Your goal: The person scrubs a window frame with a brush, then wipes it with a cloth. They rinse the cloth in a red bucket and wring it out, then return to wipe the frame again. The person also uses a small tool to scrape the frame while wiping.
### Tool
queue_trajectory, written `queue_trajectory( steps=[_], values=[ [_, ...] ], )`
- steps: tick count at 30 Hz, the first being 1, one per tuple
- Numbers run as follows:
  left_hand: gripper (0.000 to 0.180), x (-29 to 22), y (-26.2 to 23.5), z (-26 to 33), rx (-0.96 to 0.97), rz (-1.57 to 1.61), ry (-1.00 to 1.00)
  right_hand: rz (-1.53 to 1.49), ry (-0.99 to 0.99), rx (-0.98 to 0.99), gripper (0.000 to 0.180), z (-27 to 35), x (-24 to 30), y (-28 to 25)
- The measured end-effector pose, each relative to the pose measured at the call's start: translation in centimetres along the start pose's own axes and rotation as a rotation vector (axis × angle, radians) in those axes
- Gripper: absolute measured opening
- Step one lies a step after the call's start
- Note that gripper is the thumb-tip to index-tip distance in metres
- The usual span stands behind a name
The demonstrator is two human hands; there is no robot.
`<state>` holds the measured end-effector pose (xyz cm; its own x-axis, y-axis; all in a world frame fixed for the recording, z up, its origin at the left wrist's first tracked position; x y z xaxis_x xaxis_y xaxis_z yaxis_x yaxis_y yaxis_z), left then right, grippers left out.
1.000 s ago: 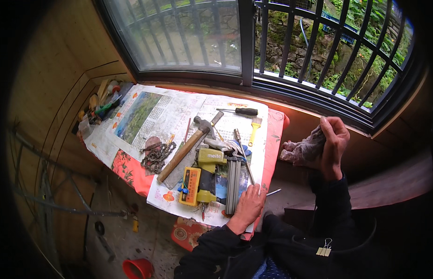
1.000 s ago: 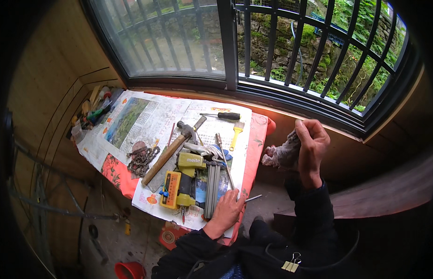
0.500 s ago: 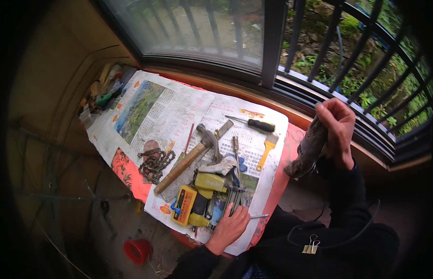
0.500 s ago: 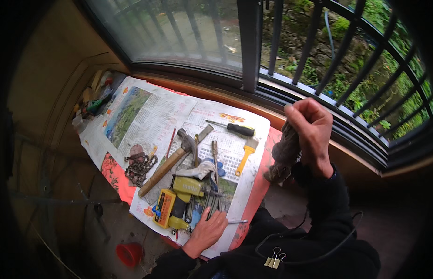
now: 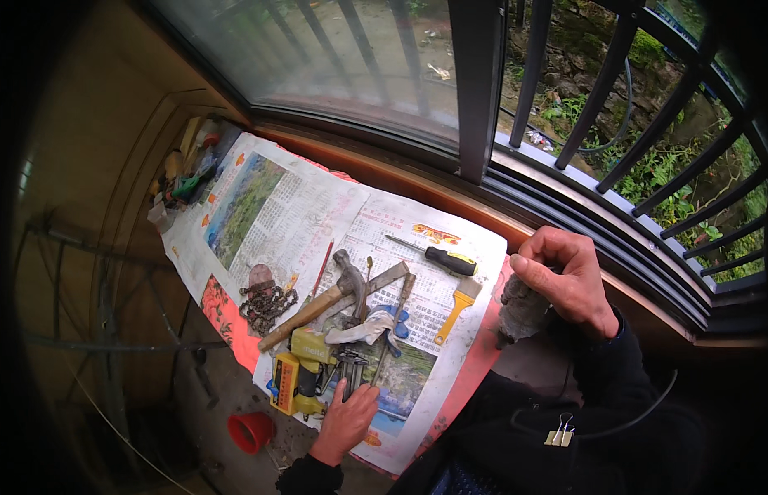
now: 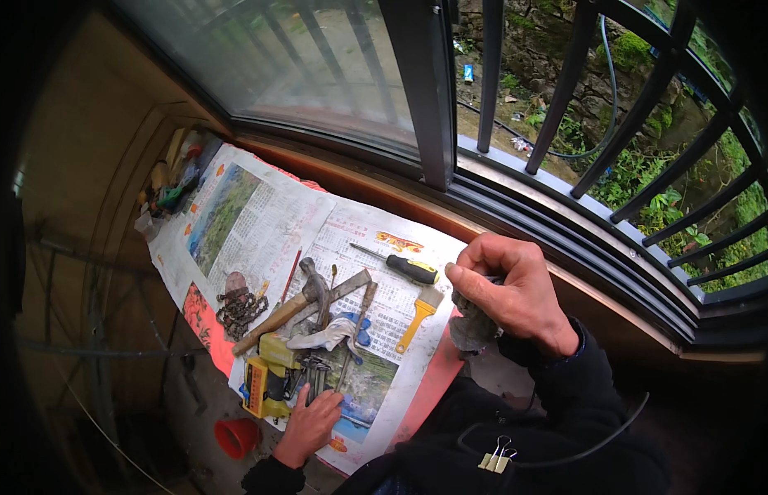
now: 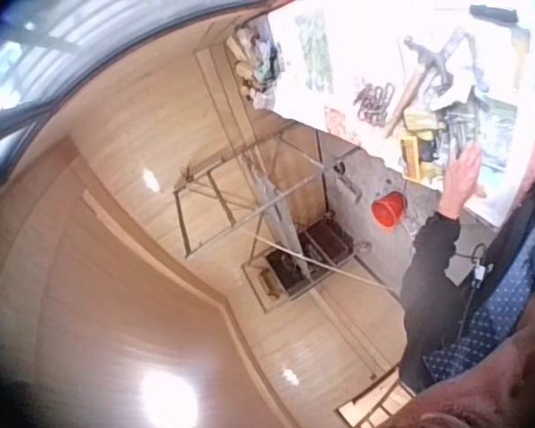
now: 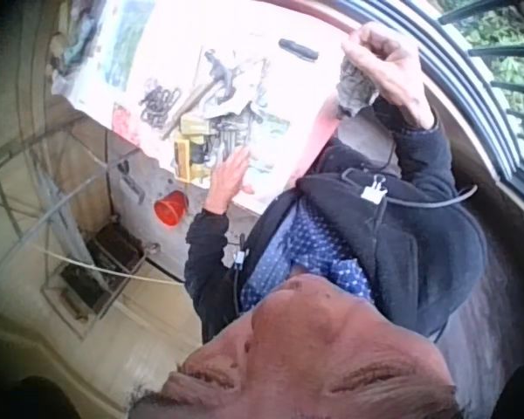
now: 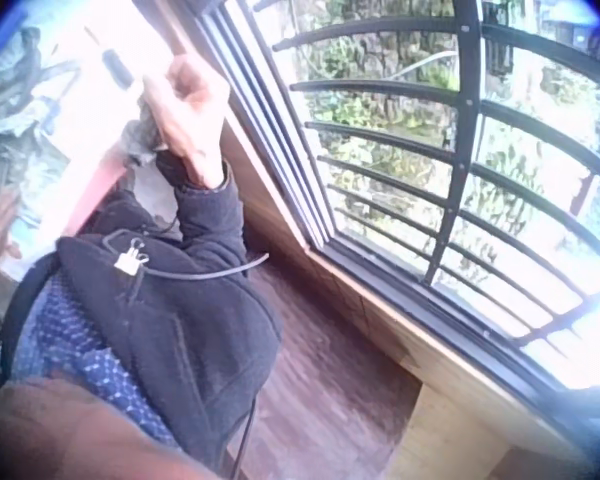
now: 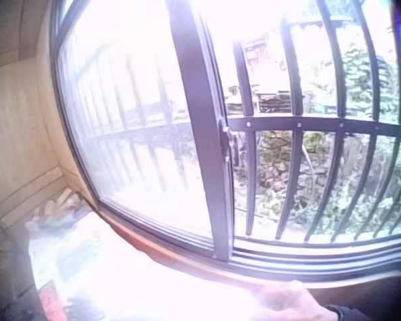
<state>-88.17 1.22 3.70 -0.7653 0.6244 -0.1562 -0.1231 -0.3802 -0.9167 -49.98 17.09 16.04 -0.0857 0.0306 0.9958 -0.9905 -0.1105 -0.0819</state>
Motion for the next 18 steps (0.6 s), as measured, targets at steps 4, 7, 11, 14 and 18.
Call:
queue_trajectory(
  steps=[4, 7, 11, 14, 18],
  values=[
    [0.039, -4.4, -5.9, -4.2, -0.274, 0.254, 0.028, -0.012, 0.036, 0.11, 0.016, 1.5, 0.6, 1.4],
    [0.047, -6.8, -9.7, -9.5, -0.62, 0.68, 0.085, 0.096, -0.031, 0.3, 0.013, 2.7, 1.3, 4.4],
    [0.041, -8.7, -10.4, -13.8, -0.634, 1.105, 0.234, 0.042, 0.033, 0.537, 0.015, 3.1, 0.3, 7.1],
    [0.04, -7.9, -10.1, -14.1, -0.609, 1.041, 0.103, 0.296, -0.131, 0.334, 0.019, -0.9, -1.9, 5.2],
    [0.034, -8.7, -11.3, -13.7, -0.662, 0.987, 0.184, 0.811, -0.293, 0.239, 0.045, -6.8, -8.7, 5.8]
  ],
)
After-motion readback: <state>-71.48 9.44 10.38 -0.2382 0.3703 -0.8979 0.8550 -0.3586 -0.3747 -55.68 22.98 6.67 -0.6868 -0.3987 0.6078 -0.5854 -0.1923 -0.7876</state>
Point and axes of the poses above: each hand's wrist, its own z-axis away from the middle knuckle, its own y-axis out of the palm, x = y × z, the point moved 5 cm from there along -z, towards the middle knuckle, and after that the axes turned 1 degree about x, right-handed, at the moved point
